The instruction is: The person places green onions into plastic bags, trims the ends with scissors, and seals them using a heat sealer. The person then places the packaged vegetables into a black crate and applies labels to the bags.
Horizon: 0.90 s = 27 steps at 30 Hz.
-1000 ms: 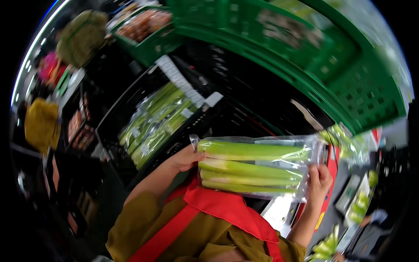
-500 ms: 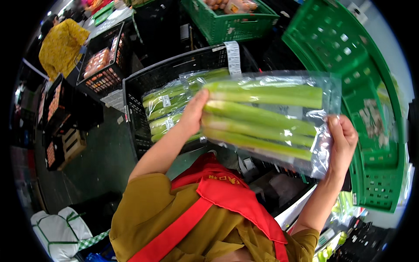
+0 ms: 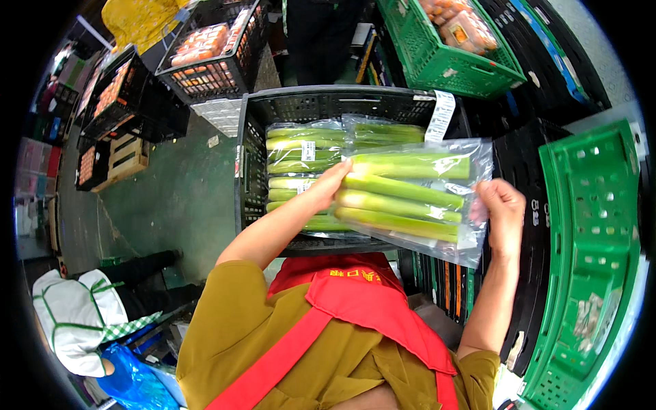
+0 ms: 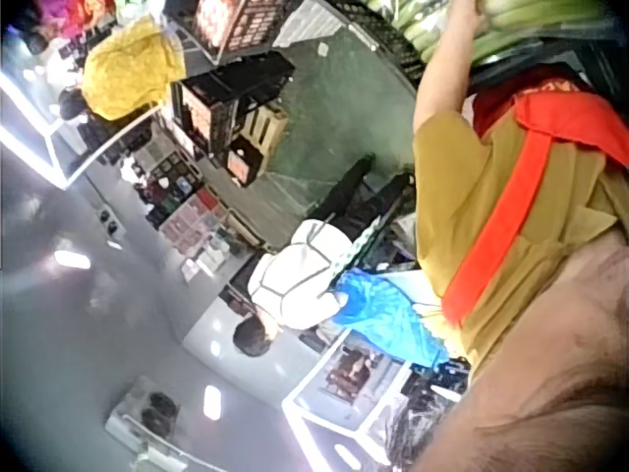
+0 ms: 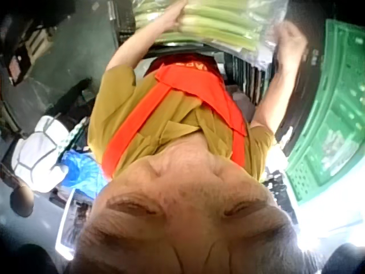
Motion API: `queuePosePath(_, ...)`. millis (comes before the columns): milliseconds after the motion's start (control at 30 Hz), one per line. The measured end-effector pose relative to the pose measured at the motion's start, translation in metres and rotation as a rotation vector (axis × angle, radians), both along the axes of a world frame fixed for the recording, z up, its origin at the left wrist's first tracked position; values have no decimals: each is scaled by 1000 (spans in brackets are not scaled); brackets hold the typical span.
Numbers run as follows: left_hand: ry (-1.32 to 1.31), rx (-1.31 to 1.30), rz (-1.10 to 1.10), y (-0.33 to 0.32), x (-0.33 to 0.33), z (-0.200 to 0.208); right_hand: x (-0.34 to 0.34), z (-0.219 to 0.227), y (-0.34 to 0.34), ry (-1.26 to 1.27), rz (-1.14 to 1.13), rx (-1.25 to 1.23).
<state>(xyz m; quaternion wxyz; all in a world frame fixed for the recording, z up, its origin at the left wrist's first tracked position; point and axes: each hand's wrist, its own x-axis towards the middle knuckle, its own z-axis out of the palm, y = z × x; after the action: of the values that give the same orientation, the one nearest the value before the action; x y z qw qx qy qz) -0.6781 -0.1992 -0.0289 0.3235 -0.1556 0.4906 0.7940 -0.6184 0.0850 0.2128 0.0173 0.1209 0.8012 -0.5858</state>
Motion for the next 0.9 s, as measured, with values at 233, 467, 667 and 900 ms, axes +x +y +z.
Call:
queuePosePath(233, 150, -415, 42, -67, -26, 6, -14, -114, -5, -215, -42, -136)
queuePosePath(467, 140, -751, -10, -81, -18, -47, -12, -173, -6, -401, -25, -110)
queuePosePath(667, 158, -834, 50, -106, -22, -50, -25, -204, -28, -489, 38, -115)
queuePosePath(900, 115, -900, 42, -106, 2, -88, -23, -232, -21, -571, 90, -101)
